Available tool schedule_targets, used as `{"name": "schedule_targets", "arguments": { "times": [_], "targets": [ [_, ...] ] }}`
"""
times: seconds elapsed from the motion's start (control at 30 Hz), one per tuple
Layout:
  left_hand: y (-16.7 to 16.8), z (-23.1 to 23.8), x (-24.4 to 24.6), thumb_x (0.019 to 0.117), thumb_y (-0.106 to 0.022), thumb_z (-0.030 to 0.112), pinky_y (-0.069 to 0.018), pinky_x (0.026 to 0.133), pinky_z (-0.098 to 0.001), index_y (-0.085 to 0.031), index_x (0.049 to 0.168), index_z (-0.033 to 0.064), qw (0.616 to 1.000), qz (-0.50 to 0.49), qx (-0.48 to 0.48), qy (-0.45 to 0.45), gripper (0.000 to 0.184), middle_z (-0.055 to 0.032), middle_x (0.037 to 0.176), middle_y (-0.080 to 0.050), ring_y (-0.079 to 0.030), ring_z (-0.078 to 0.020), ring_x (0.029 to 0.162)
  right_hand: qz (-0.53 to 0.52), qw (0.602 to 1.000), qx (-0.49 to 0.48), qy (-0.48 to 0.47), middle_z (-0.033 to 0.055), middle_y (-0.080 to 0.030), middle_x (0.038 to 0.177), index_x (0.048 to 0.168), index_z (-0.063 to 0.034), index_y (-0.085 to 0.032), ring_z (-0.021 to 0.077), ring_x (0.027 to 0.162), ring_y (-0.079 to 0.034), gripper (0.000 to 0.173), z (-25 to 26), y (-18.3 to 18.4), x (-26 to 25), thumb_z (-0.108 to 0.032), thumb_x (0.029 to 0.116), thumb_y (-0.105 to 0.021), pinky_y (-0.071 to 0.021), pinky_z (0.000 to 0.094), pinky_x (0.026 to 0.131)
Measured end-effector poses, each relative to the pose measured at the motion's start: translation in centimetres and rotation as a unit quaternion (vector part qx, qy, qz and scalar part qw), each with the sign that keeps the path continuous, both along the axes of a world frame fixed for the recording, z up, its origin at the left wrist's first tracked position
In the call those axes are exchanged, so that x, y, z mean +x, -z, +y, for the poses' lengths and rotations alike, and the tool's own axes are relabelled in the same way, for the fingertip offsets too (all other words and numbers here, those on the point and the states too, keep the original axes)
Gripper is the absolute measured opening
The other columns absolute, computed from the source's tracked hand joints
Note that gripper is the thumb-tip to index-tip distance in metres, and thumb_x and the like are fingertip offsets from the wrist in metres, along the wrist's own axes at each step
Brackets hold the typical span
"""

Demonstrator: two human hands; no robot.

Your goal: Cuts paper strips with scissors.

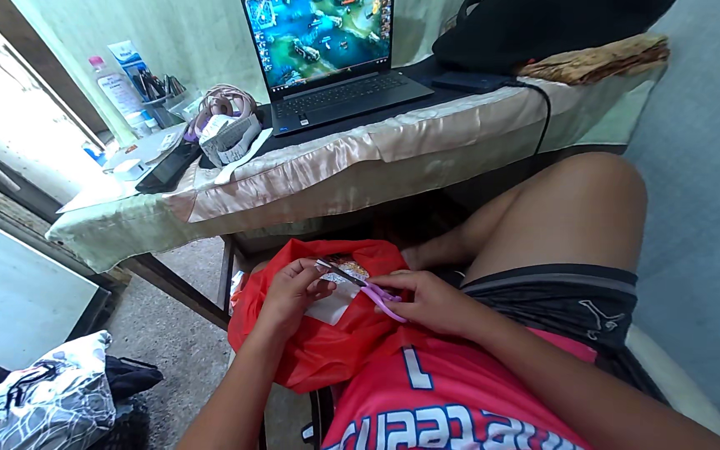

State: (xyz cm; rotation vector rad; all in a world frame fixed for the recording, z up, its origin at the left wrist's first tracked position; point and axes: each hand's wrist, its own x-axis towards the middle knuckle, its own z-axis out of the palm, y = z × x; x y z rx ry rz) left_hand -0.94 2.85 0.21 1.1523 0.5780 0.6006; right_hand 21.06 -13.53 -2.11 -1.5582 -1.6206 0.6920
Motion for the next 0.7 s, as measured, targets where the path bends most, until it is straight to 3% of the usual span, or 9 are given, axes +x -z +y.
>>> {"name": "schedule_targets", "arguments": {
  "times": [0.13, 0.37, 0.6, 0.7],
  "targets": [
    [-0.11, -0.09, 0.06, 0.1023, -0.056, 0.008, -0.0623, 0.079, -0.0391, -0.064, 0.104, -0.0010, 1.000, 0.001, 0.003, -0.002, 0.012, -0.0150, 0.099, -0.072, -0.072, -0.0219, 0.079, -0.004, 1.000, 0.000, 0.013, -0.0010, -0.072, 0.117, 0.134, -0.0198, -0.069, 0.0034, 0.101, -0.067, 0.036, 0.07, 0.11, 0.02, -0.028, 0.0990, -0.068, -0.0558, 0.0225, 0.091],
    [0.11, 0.08, -0.02, 0.1026, -0.055, 0.009, -0.0618, 0.080, -0.0399, -0.064, 0.104, -0.0005, 1.000, -0.001, 0.001, 0.001, 0.013, -0.0154, 0.099, -0.072, -0.072, -0.0223, 0.081, 0.000, 1.000, -0.001, -0.004, 0.0003, -0.069, 0.123, 0.138, -0.0203, -0.067, 0.0040, 0.109, -0.065, 0.046, -0.04, 0.07, -0.02, -0.037, 0.0954, -0.072, -0.0542, 0.0234, 0.096],
    [0.05, 0.05, 0.00, 0.1021, -0.056, 0.008, -0.0621, 0.080, -0.0391, -0.064, 0.105, -0.0010, 1.000, -0.001, 0.002, 0.005, 0.012, -0.0161, 0.100, -0.072, -0.072, -0.0222, 0.081, -0.008, 1.000, 0.001, 0.000, -0.0004, -0.069, 0.122, 0.138, -0.0216, -0.067, 0.0041, 0.109, -0.064, 0.045, -0.03, 0.10, 0.02, -0.038, 0.0959, -0.071, -0.0539, 0.0233, 0.095],
    [-0.03, 0.01, 0.07, 0.1026, -0.056, 0.008, -0.0621, 0.080, -0.0390, -0.064, 0.104, -0.0008, 1.000, 0.003, 0.003, 0.001, 0.012, -0.0154, 0.099, -0.072, -0.072, -0.0219, 0.080, -0.009, 1.000, 0.003, 0.008, -0.0002, -0.071, 0.120, 0.136, -0.0212, -0.068, 0.0040, 0.105, -0.066, 0.039, -0.05, 0.09, 0.03, -0.032, 0.0981, -0.069, -0.0548, 0.0233, 0.094]
  ]
}}
